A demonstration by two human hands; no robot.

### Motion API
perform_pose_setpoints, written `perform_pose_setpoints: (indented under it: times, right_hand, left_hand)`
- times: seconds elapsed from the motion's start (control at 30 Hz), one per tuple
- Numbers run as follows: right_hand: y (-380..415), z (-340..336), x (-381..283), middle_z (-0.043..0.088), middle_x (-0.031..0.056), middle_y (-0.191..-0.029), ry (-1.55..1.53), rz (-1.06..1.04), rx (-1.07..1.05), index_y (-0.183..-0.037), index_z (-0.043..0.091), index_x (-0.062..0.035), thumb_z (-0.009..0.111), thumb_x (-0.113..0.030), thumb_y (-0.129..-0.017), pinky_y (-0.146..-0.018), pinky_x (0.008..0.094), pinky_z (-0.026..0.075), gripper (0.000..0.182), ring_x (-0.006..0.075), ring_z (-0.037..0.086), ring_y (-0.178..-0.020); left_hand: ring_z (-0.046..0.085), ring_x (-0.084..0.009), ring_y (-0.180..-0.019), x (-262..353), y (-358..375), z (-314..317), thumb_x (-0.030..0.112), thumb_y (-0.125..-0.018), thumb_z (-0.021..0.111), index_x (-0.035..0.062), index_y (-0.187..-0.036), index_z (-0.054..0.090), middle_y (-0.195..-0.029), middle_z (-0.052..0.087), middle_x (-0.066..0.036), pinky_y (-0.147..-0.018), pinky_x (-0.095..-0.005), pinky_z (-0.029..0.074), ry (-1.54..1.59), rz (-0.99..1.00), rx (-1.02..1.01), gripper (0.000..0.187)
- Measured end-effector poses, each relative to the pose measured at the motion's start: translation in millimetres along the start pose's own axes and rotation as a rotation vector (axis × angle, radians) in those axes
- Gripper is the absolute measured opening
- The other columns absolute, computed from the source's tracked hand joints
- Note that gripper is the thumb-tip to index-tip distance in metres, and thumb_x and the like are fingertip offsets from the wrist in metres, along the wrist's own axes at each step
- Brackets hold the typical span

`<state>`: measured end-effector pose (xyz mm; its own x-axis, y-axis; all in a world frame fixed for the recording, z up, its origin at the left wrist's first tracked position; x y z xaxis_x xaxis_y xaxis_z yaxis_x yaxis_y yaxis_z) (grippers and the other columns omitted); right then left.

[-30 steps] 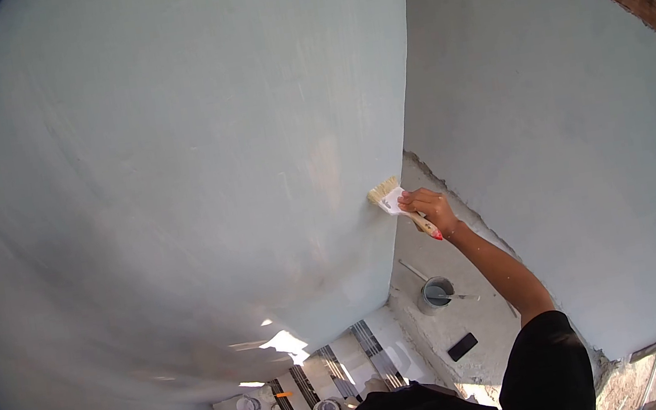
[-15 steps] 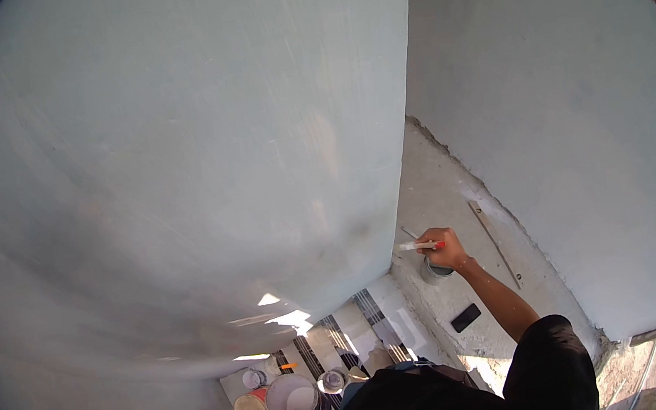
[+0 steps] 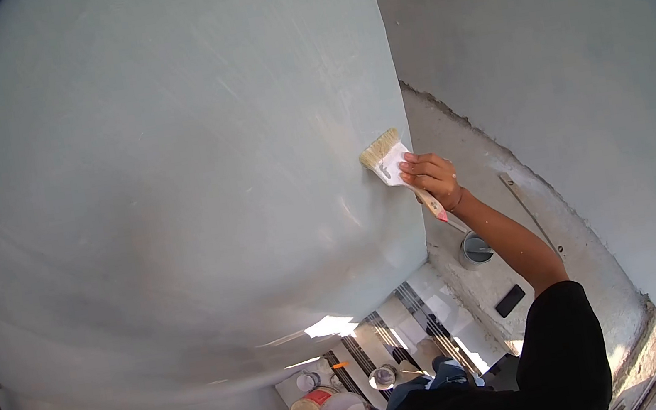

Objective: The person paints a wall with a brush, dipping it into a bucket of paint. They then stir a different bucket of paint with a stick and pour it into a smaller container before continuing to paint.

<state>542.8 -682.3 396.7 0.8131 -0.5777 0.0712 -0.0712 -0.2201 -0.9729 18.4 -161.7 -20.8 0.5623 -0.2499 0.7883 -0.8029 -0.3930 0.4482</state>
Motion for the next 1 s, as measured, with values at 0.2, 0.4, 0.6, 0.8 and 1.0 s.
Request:
perform_pose_setpoints:
  times: [0.2, 0.4, 0.6, 0.8, 1.0]
  right_hand:
    - [132, 25, -7, 0.071, 0.0044, -0.104, -0.091, 0.033, -0.296, -0.093, 0.072, -0.0065, 0.071, -0.009, -0.078, -0.079, 0.0328, 0.058, 0.015, 0.0225, 0.068, -0.104]
    - [202, 35, -6, 0.07, 0.0051, -0.105, -0.169, 0.067, -0.573, -0.094, 0.07, -0.0069, 0.068, -0.011, -0.079, -0.083, 0.0341, 0.057, 0.016, 0.0233, 0.066, -0.107]
    - [166, 18, -8, 0.069, 0.0067, -0.104, -0.193, 0.24, -0.772, -0.095, 0.069, -0.0056, 0.067, -0.01, -0.078, -0.082, 0.0345, 0.057, 0.018, 0.0235, 0.066, -0.106]
    - [-110, -77, -9, 0.072, 0.0095, -0.098, -0.188, 0.007, -0.149, -0.093, 0.072, -0.0024, 0.072, -0.011, -0.074, -0.08, 0.0365, 0.06, 0.021, 0.0245, 0.07, -0.093]
    - [-259, -103, 22, 0.07, 0.0054, -0.077, 0.108, -0.47, 0.413, -0.091, 0.069, 0.001, 0.063, -0.013, -0.095, -0.051, 0.026, 0.05, 0.015, 0.0124, 0.062, -0.055]
  left_hand:
    - [0.067, -0.0304, -0.076, 4, -13, -16, 0.0, -0.082, 0.057, -0.0019, -0.108, 0.051, -0.089, 0.063, -0.021, -0.067, -0.0447, 0.059, 0.241, -0.322, 0.17, 0.027]
    - [0.064, -0.0339, -0.07, -23, -4, -46, 0.009, -0.083, 0.054, -0.0015, -0.105, 0.053, -0.086, 0.063, -0.023, -0.06, -0.0464, 0.057, 0.462, -0.642, 0.278, 0.024]
    - [0.063, -0.0353, -0.066, 6, -4, -58, 0.013, -0.086, 0.051, -0.0024, -0.105, 0.051, -0.085, 0.061, -0.024, -0.051, -0.042, 0.052, 0.32, -0.397, 0.186, 0.025]
    - [0.061, -0.0354, -0.063, 12, -41, -20, 0.012, -0.085, 0.052, -0.0029, -0.097, 0.052, -0.084, 0.061, -0.023, -0.054, -0.0453, 0.053, 0.753, -0.717, 0.239, 0.019]
    - [0.061, -0.0382, -0.061, 17, -66, 10, 0.012, -0.081, 0.056, -0.0024, -0.097, 0.055, -0.076, 0.06, -0.023, -0.059, -0.0556, 0.056, 0.704, -0.674, 0.186, 0.022]
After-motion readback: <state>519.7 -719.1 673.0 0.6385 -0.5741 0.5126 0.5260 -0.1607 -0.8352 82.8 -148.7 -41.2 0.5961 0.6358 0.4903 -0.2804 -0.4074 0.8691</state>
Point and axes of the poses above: each hand's wrist, its own y-axis away from the middle knuckle, its own z-axis out of the palm, x = y × z, the point moved 6 cm from there along -y, towards the middle knuckle
